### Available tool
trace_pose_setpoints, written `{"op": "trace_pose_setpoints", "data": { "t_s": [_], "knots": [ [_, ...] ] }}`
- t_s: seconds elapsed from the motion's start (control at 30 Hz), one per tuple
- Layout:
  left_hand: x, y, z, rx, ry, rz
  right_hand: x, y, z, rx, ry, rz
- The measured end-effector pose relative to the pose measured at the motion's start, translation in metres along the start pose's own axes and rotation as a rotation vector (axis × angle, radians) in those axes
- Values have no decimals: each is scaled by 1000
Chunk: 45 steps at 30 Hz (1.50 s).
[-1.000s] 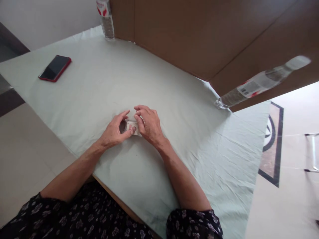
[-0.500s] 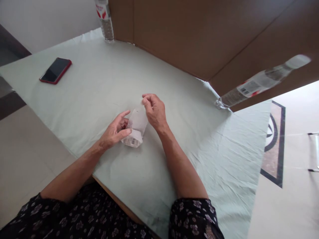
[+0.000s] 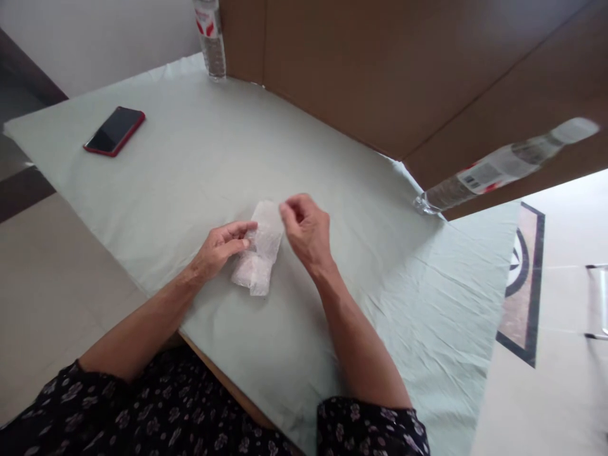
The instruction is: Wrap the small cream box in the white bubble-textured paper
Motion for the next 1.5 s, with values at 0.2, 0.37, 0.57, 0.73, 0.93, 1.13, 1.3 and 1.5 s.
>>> {"op": "trace_pose_setpoints", "data": {
  "t_s": [0.2, 0.37, 0.57, 0.73, 0.93, 1.13, 1.3, 1.5],
  "knots": [
    [2, -2, -1, 16, 18, 194, 11, 12, 28, 294, 30, 244],
    [0, -6, -8, -78, 42, 272, -17, 15, 17, 212, 248, -232],
    [-3, -9, -7, -243, 272, -183, -39, 15, 15, 219, 538, -749],
    [-2, -2, 0, -213, 427, -572, -33, 15, 17, 348, 456, -859],
    [0, 3, -1, -258, 357, -580, -13, 18, 23, 542, 323, -928],
    [0, -5, -6, -312, 283, -492, -14, 20, 21, 371, 373, -931],
    [-2, -19, -16, -439, 215, -107, -44, 22, 12, 114, 460, -774],
    [-5, -27, -16, -523, 366, -222, -54, 8, 8, -171, 448, -495]
  ]
}}
Point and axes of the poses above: each hand's wrist, its own z-axis away from the middle knuckle, its own y-axis out of the palm, x = y × z, the point moved 1 cm from there along -z, towards the middle knuckle, and after that the axes turned 15 degrees about z, right-handed, at the moved point
